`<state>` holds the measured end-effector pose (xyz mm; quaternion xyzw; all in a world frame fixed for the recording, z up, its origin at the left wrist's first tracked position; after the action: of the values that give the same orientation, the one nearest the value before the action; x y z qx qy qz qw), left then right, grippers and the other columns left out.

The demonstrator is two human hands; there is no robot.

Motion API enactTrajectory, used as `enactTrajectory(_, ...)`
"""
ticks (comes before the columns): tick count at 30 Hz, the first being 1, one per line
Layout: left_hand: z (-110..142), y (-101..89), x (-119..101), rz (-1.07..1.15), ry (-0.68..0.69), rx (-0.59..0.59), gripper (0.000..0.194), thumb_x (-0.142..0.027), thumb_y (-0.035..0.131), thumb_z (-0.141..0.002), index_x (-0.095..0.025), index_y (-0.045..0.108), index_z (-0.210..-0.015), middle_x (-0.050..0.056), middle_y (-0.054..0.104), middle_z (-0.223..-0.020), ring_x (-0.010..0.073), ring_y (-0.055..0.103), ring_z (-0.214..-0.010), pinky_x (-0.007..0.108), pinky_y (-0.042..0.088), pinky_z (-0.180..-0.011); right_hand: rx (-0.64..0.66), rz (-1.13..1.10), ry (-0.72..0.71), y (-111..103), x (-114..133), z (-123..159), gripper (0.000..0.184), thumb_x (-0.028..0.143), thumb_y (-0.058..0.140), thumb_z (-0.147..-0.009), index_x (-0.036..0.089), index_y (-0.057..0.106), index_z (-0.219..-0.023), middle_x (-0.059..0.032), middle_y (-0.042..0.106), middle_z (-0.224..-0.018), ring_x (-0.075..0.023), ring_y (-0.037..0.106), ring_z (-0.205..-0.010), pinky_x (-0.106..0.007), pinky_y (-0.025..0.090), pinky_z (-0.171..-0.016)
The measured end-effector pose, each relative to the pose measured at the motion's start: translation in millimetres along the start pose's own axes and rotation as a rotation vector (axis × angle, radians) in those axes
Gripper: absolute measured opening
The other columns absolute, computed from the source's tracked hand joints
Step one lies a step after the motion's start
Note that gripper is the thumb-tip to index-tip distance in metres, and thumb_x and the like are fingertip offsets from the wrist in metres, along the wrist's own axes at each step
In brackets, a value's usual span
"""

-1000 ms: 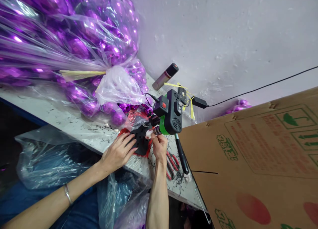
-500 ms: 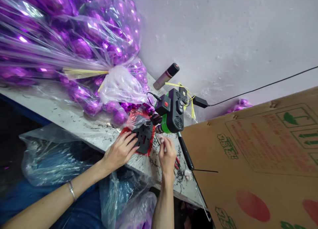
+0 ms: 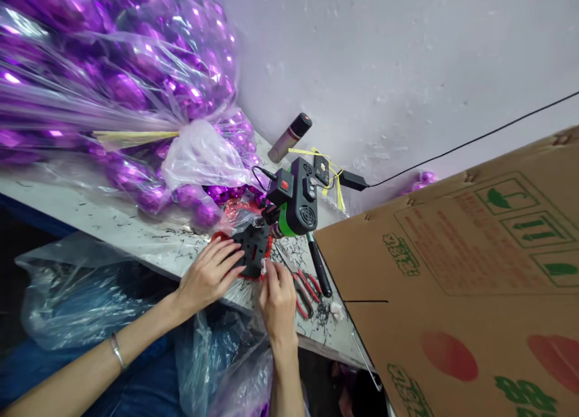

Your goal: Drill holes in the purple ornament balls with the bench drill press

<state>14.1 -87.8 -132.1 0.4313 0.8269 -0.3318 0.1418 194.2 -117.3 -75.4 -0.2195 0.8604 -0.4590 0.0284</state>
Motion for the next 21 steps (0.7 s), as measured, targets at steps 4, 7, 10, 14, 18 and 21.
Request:
enactTrajectory(4, -5, -13.3, -23, 0.356, -0.157, 0.126, 0.036, -0.039, 0.059, -0.100, -0.016, 0.072, -0.125, 0.013, 0.077, -0.120, 0.0259, 0.074, -0.109, 0.040, 0.062, -0.096, -0.088, -0.125, 0.059, -9, 42, 29, 0.053, 0.012, 0.046, -0.100, 0.028, 0.052, -0.150, -0.0124, 0.074, -0.124, -0.0224, 0.072, -0.113, -0.038, 0.064, -0.091)
enactTrajectory(7, -7, -19.7, -42, 0.674, -0.399, 0.330, 0.043, -0.043, 0.057, -0.100, -0.018, 0.069, -0.132, 0.011, 0.078, -0.118, 0.0224, 0.076, -0.099, 0.031, 0.064, -0.082, -0.056, -0.166, 0.055, -11, 59, 42, 0.061, 0.011, 0.044, -0.100, 0.024, 0.037, -0.159, -0.0153, 0.070, -0.136, -0.0253, 0.070, -0.123, -0.042, 0.064, -0.094)
enactTrajectory(10, -10, -26.1, -40, 0.802, -0.631, 0.421, 0.051, -0.052, 0.055, -0.097, -0.016, 0.071, -0.130, 0.010, 0.080, -0.109, 0.0211, 0.076, -0.085, 0.028, 0.062, -0.071, -0.069, -0.114, 0.097, -29, 25, 58, 0.051, 0.016, 0.049, -0.099, 0.025, 0.052, -0.149, -0.0124, 0.074, -0.128, -0.0241, 0.072, -0.116, -0.043, 0.063, -0.096)
enactTrajectory(14, -16, -39.4, -4, 0.613, -0.752, 0.296, 0.059, -0.062, 0.061, -0.089, -0.017, 0.074, -0.124, 0.009, 0.081, -0.104, 0.0201, 0.073, -0.078, 0.029, 0.060, -0.068, -0.201, 0.316, 0.569, -73, -78, 94, 0.047, 0.048, 0.049, -0.098, 0.016, 0.073, -0.123, -0.0203, 0.072, -0.126, -0.0314, 0.069, -0.115, -0.050, 0.056, -0.099)
enactTrajectory(18, -26, -47.9, 27, 0.364, -0.696, 0.200, 0.055, -0.060, 0.060, -0.089, -0.019, 0.074, -0.124, 0.008, 0.080, -0.109, 0.0209, 0.072, -0.078, 0.031, 0.059, -0.070, 0.056, 0.300, 0.807, -92, -150, 126, 0.065, 0.065, 0.044, -0.091, 0.017, 0.073, -0.123, -0.0190, 0.073, -0.119, -0.0274, 0.071, -0.095, -0.042, 0.056, -0.088)
enactTrajectory(21, -33, -47.4, 33, 0.258, -0.573, 0.179, 0.046, -0.055, 0.060, -0.091, -0.022, 0.075, -0.121, 0.006, 0.079, -0.114, 0.0235, 0.074, -0.086, 0.033, 0.059, -0.076, 0.050, 0.324, 0.842, -89, -167, 130, 0.072, 0.068, 0.043, -0.088, 0.015, 0.070, -0.129, -0.0191, 0.071, -0.120, -0.0254, 0.068, -0.088, -0.042, 0.054, -0.088)
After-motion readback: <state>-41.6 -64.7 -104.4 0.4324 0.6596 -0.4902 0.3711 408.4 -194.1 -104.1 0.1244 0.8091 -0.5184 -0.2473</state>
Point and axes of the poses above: each hand's wrist, its own z-axis away from the middle knuckle, its own y-axis out of the palm, x = y × z, the point moved 1 cm from there along -z, towards the middle knuckle
